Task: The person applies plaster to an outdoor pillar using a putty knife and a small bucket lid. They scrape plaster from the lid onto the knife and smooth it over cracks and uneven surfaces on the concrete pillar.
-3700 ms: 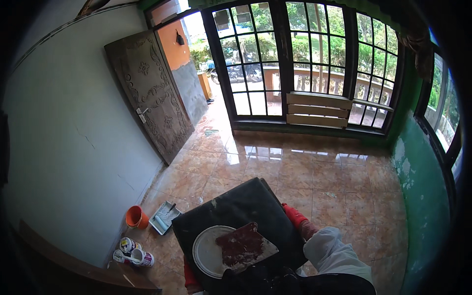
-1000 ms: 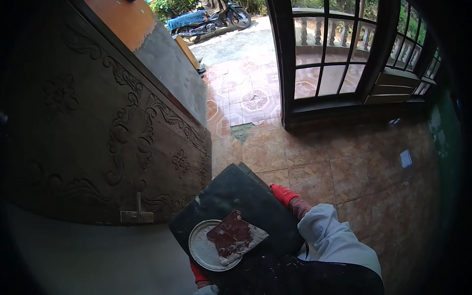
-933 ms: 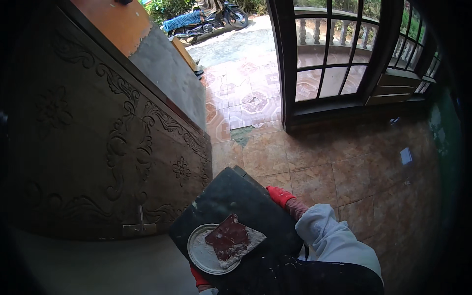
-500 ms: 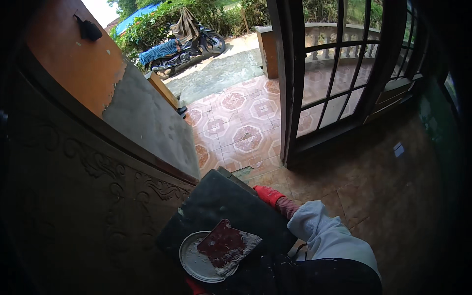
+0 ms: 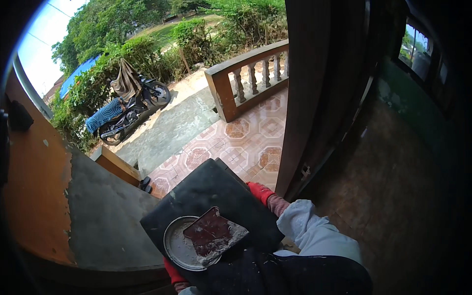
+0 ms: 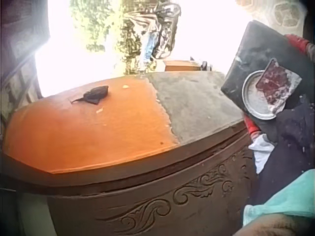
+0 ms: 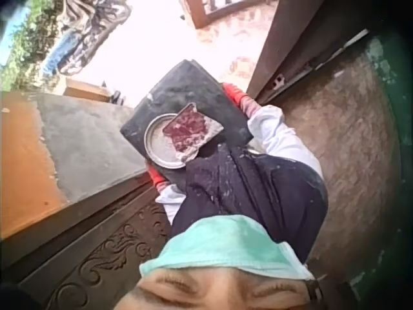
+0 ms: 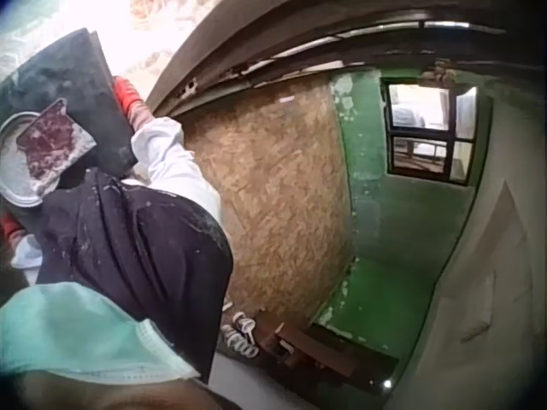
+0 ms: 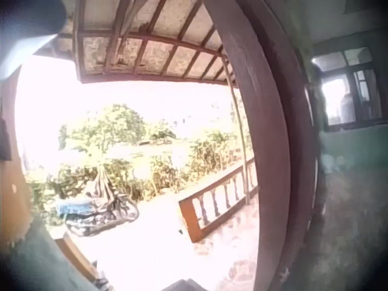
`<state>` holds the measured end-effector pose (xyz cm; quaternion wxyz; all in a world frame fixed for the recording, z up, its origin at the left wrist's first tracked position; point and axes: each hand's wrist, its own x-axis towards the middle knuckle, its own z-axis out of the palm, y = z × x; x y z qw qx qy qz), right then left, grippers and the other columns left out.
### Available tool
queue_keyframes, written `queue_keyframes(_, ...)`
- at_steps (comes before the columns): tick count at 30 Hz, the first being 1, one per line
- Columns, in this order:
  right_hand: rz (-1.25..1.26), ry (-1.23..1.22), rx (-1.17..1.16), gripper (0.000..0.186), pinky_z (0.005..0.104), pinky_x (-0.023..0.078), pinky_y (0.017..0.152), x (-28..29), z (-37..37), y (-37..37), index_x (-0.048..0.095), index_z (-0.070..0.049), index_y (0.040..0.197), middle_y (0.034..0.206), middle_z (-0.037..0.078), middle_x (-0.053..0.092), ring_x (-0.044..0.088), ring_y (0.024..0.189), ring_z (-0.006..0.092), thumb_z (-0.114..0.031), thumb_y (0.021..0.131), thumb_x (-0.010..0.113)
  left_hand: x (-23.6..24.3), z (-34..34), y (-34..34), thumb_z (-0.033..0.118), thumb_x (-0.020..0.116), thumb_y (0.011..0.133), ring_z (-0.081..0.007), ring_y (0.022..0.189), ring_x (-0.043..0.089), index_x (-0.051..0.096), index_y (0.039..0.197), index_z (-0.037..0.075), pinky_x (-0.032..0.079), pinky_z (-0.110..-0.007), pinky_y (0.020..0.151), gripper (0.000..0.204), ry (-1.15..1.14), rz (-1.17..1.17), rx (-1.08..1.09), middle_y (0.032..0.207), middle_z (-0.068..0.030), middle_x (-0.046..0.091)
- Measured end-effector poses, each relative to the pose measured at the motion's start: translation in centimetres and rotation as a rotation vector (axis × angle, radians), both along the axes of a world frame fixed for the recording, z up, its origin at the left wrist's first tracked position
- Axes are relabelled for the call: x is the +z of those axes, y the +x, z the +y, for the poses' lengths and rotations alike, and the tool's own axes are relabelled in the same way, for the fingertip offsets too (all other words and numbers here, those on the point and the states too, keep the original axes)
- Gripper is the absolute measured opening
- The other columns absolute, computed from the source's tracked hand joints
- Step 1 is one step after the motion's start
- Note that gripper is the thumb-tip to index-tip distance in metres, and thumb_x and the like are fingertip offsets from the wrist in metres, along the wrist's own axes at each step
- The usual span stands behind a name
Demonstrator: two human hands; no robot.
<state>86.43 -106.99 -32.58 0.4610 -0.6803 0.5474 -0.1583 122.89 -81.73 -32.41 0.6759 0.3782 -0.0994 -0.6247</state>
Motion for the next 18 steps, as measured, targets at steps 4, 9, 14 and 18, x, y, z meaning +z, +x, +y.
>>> queue_keyframes(4, 0.108, -0.099, -0.274, 0.036, 0.0398, 0.043, 0.083, -7.1, -24.1, -0.6, 0.057, -0.006, 0.108, 0.105, 0.019, 0.06, 0.056, 0.103, 0.0326, -0.029, 0.079, 0.059, -3.9, -29.5, 4.6, 0.049, 0.034, 0.091, -0.0264, 0.118, 0.043, 0.041, 0.13, 0.005, 0.029, -0.037, 0.103, 0.059, -0.024, -0.111, -0.087, 0.13, -0.0095, 0.046)
queue_keyframes(9, 0.18, -0.054, -0.47, 0.039, 0.0423, 0.043, 0.086, -7.7, -45.1, -3.7, 0.051, -0.006, 0.114, 0.108, 0.023, 0.057, 0.053, 0.105, 0.0368, -0.028, 0.082, 0.054, -7.5, -64.3, 4.6, 0.046, 0.033, 0.092, -0.0271, 0.116, 0.044, 0.043, 0.127, 0.006, 0.033, -0.037, 0.1, 0.054, -0.005, -0.122, -0.246, 0.128, -0.0102, 0.047)
queue_keyframes(14, 0.142, -0.067, -0.833, 0.036, 0.0414, 0.044, 0.083, -6.8, -59.9, -9.8, 0.053, -0.005, 0.111, 0.106, 0.023, 0.058, 0.053, 0.104, 0.0368, -0.028, 0.083, 0.052, -8.3, -94.6, -2.0, 0.046, 0.035, 0.092, -0.0257, 0.113, 0.046, 0.042, 0.127, 0.006, 0.034, -0.036, 0.099, 0.054, -0.044, -0.01, -0.587, 0.126, -0.0099, 0.049)
queue_keyframes(18, 0.01, -0.106, -1.072, 0.03, 0.0371, 0.044, 0.081, -6.4, -73.1, -13.6, 0.055, -0.004, 0.108, 0.104, 0.016, 0.061, 0.057, 0.098, 0.0264, -0.022, 0.085, 0.05, -8.6, -117.2, -10.6, 0.044, 0.037, 0.092, -0.0226, 0.107, 0.05, 0.047, 0.123, 0.006, 0.038, -0.034, 0.094, 0.05, 0.012, -0.037, -0.73, 0.118, -0.0089, 0.054)
